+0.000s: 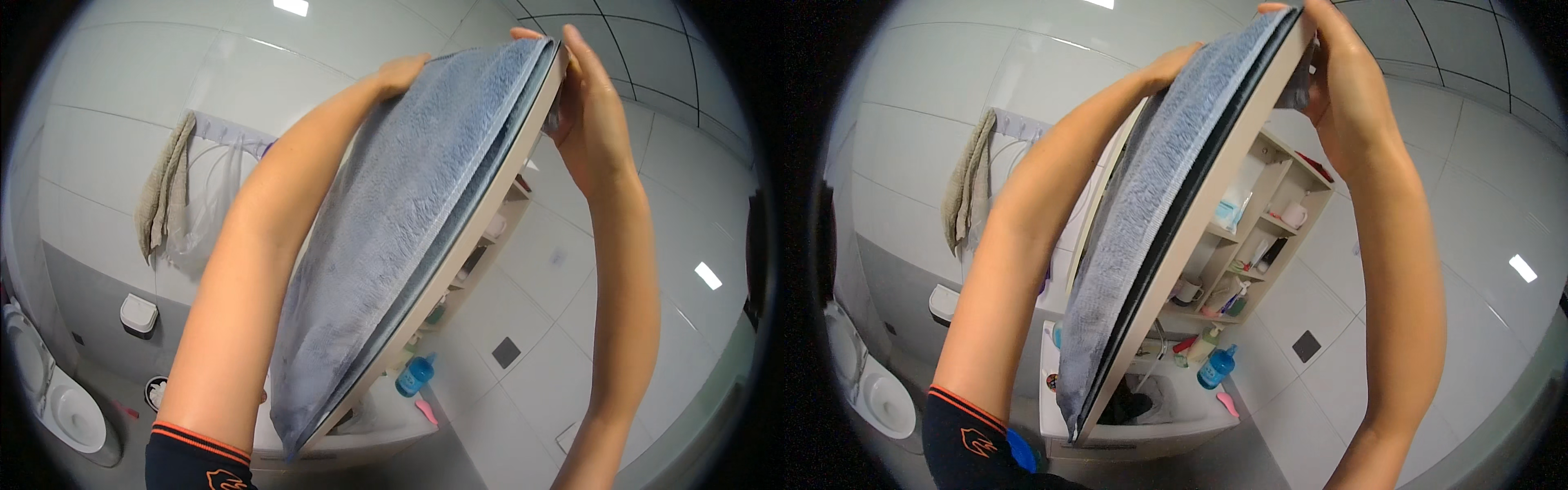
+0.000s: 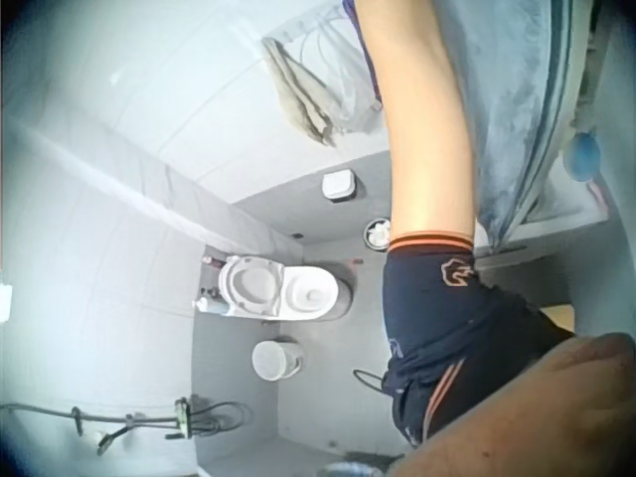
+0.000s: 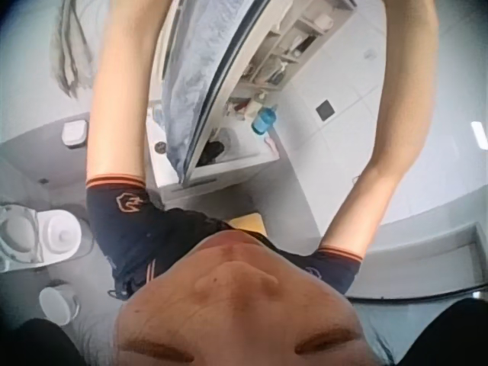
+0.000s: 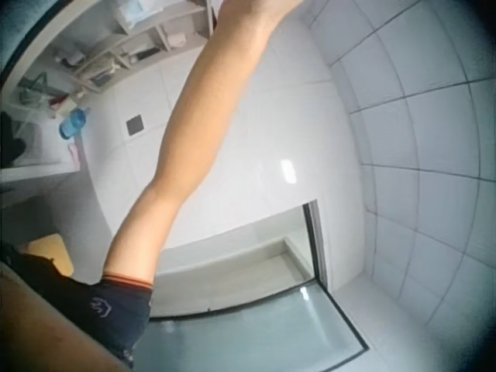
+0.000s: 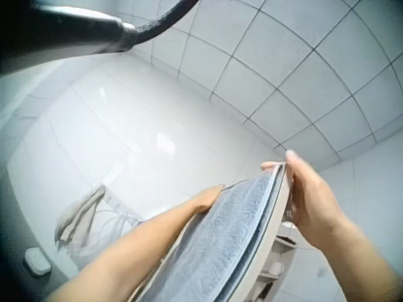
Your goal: The person washes a grey towel by hand in a bathroom sink. They wet the towel, apply soap, and scrub it thoroughly before rinsing it under running water. The person also briefly wipes the mirror with the towel during the process.
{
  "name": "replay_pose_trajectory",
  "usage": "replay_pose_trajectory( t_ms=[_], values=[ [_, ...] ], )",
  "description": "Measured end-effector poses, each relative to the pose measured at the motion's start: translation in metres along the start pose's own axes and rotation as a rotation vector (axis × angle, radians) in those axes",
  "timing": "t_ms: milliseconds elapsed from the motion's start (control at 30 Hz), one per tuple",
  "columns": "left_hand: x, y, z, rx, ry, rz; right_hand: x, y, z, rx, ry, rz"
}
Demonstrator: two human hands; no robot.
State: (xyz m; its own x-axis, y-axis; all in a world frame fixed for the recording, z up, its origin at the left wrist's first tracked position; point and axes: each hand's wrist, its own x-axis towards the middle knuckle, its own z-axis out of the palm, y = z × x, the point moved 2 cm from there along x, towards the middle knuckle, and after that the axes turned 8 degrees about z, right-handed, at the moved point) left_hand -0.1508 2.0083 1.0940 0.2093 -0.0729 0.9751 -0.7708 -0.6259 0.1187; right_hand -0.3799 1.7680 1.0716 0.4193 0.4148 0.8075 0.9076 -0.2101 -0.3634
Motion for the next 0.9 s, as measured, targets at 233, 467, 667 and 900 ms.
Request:
replay_pose_trajectory(
  t_ms=[233, 467, 667, 900],
  values=[
    [-0.01, 0.017, -0.007, -0.155, 0.036, -0.079, 0.002, 0.001, 0.003, 0.155, -0.067, 0.011],
    [-0.01, -0.01, -0.006, -0.153, -0.001, -0.063, 0.037, 0.037, 0.0, 0.251, -0.19, -0.088],
    [-0.021, -0.024, 0.003, -0.22, 0.15, -0.114, 0.053, 0.066, 0.01, 0.293, -0.168, -0.156],
    [-0.043, -0.051, 0.02, -0.048, 0.414, 0.056, 0.047, 0.063, 0.005, 0.302, -0.14, -0.24]
  ],
)
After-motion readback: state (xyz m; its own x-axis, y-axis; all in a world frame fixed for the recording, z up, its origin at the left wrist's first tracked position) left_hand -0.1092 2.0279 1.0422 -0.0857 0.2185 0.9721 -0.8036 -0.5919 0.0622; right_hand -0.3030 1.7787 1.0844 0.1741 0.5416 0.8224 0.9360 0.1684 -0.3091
